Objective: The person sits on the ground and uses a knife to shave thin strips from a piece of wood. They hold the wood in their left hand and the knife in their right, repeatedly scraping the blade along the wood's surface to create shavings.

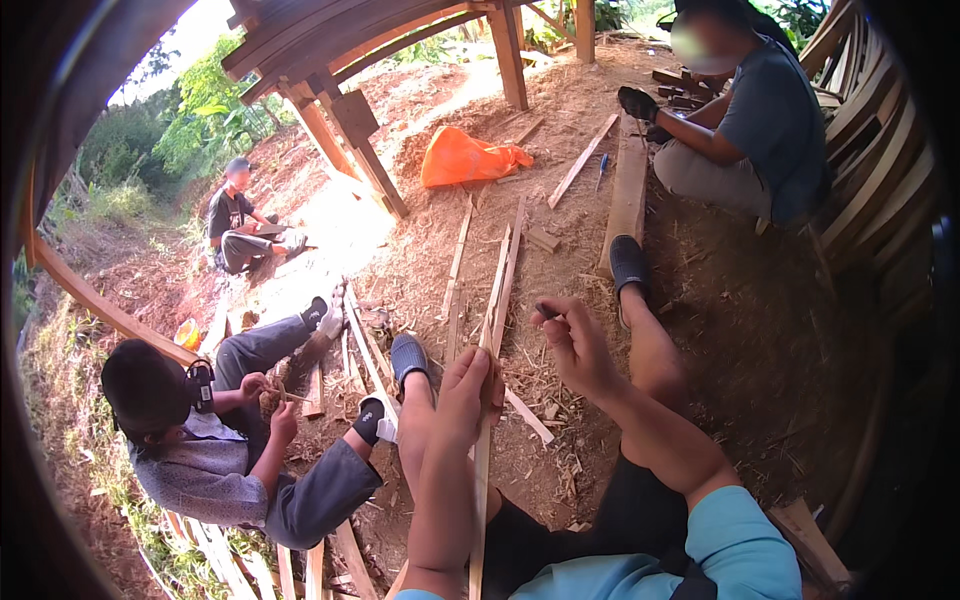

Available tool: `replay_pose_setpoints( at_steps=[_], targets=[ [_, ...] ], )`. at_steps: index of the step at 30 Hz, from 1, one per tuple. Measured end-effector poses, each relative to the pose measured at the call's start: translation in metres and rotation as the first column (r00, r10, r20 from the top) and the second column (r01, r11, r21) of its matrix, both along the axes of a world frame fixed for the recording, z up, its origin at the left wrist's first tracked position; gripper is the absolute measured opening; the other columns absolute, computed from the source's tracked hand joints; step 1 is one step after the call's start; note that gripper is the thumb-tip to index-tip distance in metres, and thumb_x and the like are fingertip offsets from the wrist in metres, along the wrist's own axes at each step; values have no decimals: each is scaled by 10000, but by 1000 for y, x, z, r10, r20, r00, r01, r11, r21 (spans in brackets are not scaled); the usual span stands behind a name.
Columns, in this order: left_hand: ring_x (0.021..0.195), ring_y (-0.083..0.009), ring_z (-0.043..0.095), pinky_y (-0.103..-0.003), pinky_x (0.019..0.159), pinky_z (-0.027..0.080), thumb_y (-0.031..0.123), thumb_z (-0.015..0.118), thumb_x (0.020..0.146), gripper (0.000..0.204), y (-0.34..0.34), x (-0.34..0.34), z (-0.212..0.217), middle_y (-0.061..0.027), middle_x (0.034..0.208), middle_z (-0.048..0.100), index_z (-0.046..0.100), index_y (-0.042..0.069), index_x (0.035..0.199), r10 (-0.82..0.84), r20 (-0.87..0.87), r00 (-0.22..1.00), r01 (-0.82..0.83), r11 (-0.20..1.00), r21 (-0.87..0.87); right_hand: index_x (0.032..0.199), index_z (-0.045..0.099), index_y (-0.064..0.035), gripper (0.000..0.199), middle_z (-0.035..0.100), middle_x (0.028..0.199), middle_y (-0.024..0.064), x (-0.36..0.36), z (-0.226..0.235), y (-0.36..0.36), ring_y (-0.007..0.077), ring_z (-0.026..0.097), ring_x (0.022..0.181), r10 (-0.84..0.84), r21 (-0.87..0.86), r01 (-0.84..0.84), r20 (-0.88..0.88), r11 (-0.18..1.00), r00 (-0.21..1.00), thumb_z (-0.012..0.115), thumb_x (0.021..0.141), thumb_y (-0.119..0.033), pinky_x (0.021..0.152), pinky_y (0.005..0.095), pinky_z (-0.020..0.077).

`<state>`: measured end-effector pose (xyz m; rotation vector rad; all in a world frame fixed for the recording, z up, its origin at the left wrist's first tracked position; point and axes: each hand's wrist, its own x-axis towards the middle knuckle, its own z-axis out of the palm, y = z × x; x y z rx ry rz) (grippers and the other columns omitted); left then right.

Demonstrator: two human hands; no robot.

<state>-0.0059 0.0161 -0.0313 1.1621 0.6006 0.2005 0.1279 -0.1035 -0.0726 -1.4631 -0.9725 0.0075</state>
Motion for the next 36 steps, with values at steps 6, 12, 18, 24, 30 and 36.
replay_pose_setpoints(
  at_steps=[6, 12, 18, 24, 30, 36],
  targets=[
    [495, -108, 457, -226, 398, 312, 321, 432, 946, 312, -2, 3, -5, -19, 596, 478, 550, 39, 891, -10, -127, 992, 7, 1000, -26, 1082, 509, -28, 190, 609, 870, 123, -2, -15, -2, 249, 631, 755, 98, -109, -94, 33, 990, 995, 488, 940, -152, 638, 331, 488],
    [444, -112, 441, -229, 380, 313, 305, 428, 947, 326, 2, 5, 3, -36, 572, 479, 553, 9, 895, -7, -143, 990, 8, 1000, 7, 1069, 523, -37, 187, 595, 865, 145, -9, -1, -1, 331, 621, 772, 198, -189, -192, 11, 963, 980, 540, 892, -98, 648, 383, 483],
    [408, -103, 412, -216, 386, 343, 315, 364, 989, 332, 4, -1, -7, -40, 539, 468, 519, 35, 899, -27, -93, 995, 26, 1000, -15, 1043, 541, -22, 182, 585, 865, 153, -16, -6, 10, 334, 617, 772, 243, -217, -234, 15, 948, 970, 564, 872, -80, 654, 378, 488],
    [365, -94, 400, -215, 336, 310, 295, 375, 990, 304, 6, -7, -10, -20, 506, 458, 479, 52, 840, -15, -100, 995, 20, 999, 46, 999, 565, -23, 195, 586, 852, 132, -17, -8, 21, 318, 617, 755, 174, -179, -158, 78, 971, 982, 602, 808, -11, 610, 362, 486],
    [350, -83, 390, -213, 320, 299, 314, 358, 994, 320, 6, -8, -14, -16, 486, 444, 472, 56, 844, 5, -49, 999, 0, 993, 115, 991, 569, -21, 209, 599, 859, 129, -26, -5, 31, 304, 623, 764, 97, -136, -83, 98, 987, 990, 627, 790, -8, 611, 351, 496],
    [353, -78, 388, -211, 328, 301, 329, 350, 997, 337, 1, -6, -10, -10, 484, 439, 474, 53, 850, 31, -37, 999, -24, 982, 185, 982, 555, -25, 205, 599, 866, 128, -21, -9, 33, 308, 620, 773, 31, -101, -11, 193, 995, 981, 633, 793, -30, 624, 362, 497]
  ],
)
